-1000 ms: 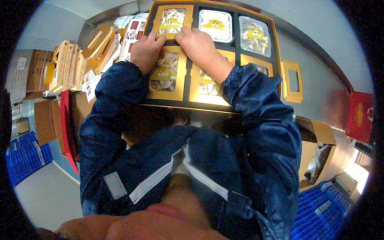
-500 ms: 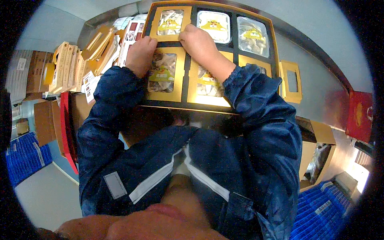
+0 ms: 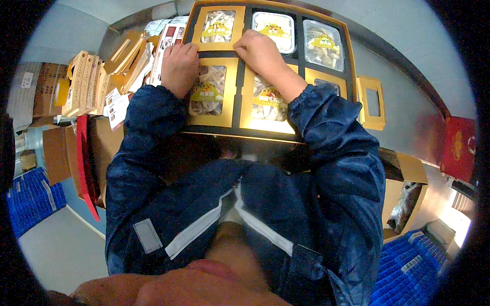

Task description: The person assembles a multi-compartment gift box by placing gold cardboard window frames over each compartment containing packaged food items. The person handles each frame individually, aligns it over the compartment, and presses it into place.

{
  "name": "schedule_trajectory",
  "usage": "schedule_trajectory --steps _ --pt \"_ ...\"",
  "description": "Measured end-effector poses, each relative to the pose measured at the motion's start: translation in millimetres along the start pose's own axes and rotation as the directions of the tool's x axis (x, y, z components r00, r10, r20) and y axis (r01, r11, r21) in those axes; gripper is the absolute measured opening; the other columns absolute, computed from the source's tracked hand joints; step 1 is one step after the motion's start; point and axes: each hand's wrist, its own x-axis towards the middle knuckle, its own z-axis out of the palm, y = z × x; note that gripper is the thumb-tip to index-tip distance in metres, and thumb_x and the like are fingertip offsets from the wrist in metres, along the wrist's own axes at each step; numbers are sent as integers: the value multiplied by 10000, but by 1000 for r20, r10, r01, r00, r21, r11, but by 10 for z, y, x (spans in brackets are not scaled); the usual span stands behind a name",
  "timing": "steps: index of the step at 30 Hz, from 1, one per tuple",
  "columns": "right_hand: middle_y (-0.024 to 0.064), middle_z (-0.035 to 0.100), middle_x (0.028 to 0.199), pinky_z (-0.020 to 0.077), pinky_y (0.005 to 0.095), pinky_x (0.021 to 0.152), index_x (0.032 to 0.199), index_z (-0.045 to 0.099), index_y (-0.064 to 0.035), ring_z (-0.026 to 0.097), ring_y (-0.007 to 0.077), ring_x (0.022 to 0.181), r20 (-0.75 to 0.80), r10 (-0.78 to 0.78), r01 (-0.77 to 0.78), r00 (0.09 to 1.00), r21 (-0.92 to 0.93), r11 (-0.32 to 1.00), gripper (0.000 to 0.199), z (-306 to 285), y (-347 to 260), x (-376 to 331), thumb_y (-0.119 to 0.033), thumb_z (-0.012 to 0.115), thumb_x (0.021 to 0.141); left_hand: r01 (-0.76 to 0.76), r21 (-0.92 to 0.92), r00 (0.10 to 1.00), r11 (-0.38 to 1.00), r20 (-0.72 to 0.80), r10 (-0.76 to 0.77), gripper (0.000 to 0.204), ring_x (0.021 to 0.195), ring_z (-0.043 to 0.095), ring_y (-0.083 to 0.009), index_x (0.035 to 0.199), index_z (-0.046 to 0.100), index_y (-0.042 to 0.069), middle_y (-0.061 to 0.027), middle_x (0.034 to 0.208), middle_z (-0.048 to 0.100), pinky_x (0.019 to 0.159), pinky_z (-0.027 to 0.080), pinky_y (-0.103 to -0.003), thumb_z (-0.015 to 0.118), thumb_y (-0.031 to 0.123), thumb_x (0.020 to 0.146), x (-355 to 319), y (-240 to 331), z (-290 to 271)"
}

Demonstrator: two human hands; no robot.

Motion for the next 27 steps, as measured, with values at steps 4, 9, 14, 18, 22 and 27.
schedule_trajectory --steps 4,9,14,18,22,27 --pt "123 672 896 542 382 785 944 757 -16 656 296 880 82 -71 90 994 -263 961 154 -16 -70 -40 -110 702 835 6 66 994 998 111 -14 304 1123 556 -294 1073 617 34 -124 1107 615 990 415 -444 612 294 915 -28 162 -126" --pt "74 667 1064 512 367 872 1162 695 -23 616 263 1007 200 -161 229 967 -389 892 360 -59 -190 -228 -68 667 806 72 -99 987 992 153 -56 657 1410 415 -323 1424 468 10 -185 1483 477 1167 299 -472 547 486 979 -200 159 -70" --pt "60 641 1197 474 378 960 1270 644 -42 580 250 1122 280 -119 228 953 -401 887 449 -176 -213 -222 -31 629 822 88 -104 960 991 275 -57 715 1436 388 -321 1463 442 23 -193 1530 433 1192 255 -491 517 550 986 -161 155 -147" --pt "47 650 1140 448 378 960 1173 669 -41 573 242 1127 213 -206 281 955 -427 860 347 -229 -137 -204 -112 613 837 77 -113 972 991 228 -49 700 1412 418 -326 1455 456 35 -195 1515 450 1186 261 -498 523 548 984 -174 138 -173" --pt "48 626 1198 426 373 990 1247 628 -28 555 238 1161 296 -194 330 935 -528 782 422 -189 -192 -284 -134 635 838 46 -104 975 994 221 -22 722 1424 408 -317 1435 501 43 -185 1514 461 1185 272 -505 557 575 950 -231 98 -81" --pt "114 515 1460 389 408 1111 1446 480 -43 492 288 1331 466 -81 343 881 -513 787 566 -316 -253 -274 -99 622 900 49 -62 971 997 235 -33 690 1387 447 -330 1444 475 39 -169 1500 473 1180 268 -509 539 540 974 -217 128 -193"
